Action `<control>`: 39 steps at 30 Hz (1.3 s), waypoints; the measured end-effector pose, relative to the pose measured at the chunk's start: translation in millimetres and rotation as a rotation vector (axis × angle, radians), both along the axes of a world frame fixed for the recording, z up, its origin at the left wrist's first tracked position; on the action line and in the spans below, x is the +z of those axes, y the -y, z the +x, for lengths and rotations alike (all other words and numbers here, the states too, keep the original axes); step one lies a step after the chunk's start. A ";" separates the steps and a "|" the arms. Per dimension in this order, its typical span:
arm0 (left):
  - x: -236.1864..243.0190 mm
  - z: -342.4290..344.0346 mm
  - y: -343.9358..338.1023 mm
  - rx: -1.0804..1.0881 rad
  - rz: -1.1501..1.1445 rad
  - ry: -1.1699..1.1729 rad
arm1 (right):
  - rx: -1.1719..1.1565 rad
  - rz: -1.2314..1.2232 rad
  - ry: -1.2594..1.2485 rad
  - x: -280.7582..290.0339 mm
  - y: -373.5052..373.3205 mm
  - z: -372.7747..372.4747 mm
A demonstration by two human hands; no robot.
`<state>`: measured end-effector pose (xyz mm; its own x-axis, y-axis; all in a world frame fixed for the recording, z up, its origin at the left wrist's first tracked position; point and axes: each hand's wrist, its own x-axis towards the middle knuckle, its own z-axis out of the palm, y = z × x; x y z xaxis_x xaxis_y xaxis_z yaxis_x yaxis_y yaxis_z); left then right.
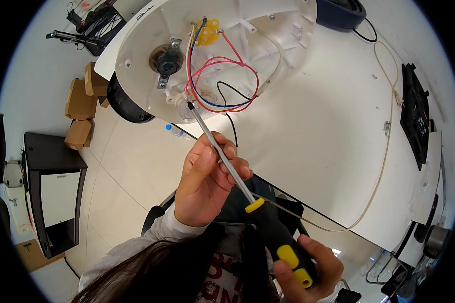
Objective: The person uses a screwdriver to repeatedly loosen and tighten screws on a white plastic housing containing wires and a motor. They rotate the housing to access different screw locations and occasionally pick up small screws from the table.
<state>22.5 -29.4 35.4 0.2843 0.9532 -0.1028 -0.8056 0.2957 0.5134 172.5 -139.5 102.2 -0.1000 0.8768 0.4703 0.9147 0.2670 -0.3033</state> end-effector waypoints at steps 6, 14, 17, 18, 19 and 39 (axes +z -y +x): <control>-6.8 -1.8 -1.2 -0.005 0.016 0.039 | 0.115 -0.132 -0.013 5.7 12.4 3.4; -9.2 -5.6 -3.1 0.005 -0.007 0.166 | 0.184 -0.076 -0.310 -11.3 0.1 5.8; -8.3 -3.1 -4.0 0.010 -0.011 0.092 | -0.015 -0.179 -0.518 -15.0 6.1 2.2; -8.2 -2.0 -4.3 0.012 -0.017 0.050 | -0.114 -0.239 -0.572 -13.6 9.9 0.5; -9.4 -3.0 -4.2 0.012 -0.016 0.075 | -0.158 -0.426 -0.608 -4.0 12.4 5.2; -18.5 -31.3 -40.1 0.883 0.462 -0.902 | -0.039 -0.143 -0.201 -4.9 1.6 10.1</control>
<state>-8.8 10.7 16.9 -0.4350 0.7790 0.4516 0.0348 -0.4866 0.8729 182.6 -141.0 97.3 0.0186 0.9371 0.3486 0.8410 0.1739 -0.5124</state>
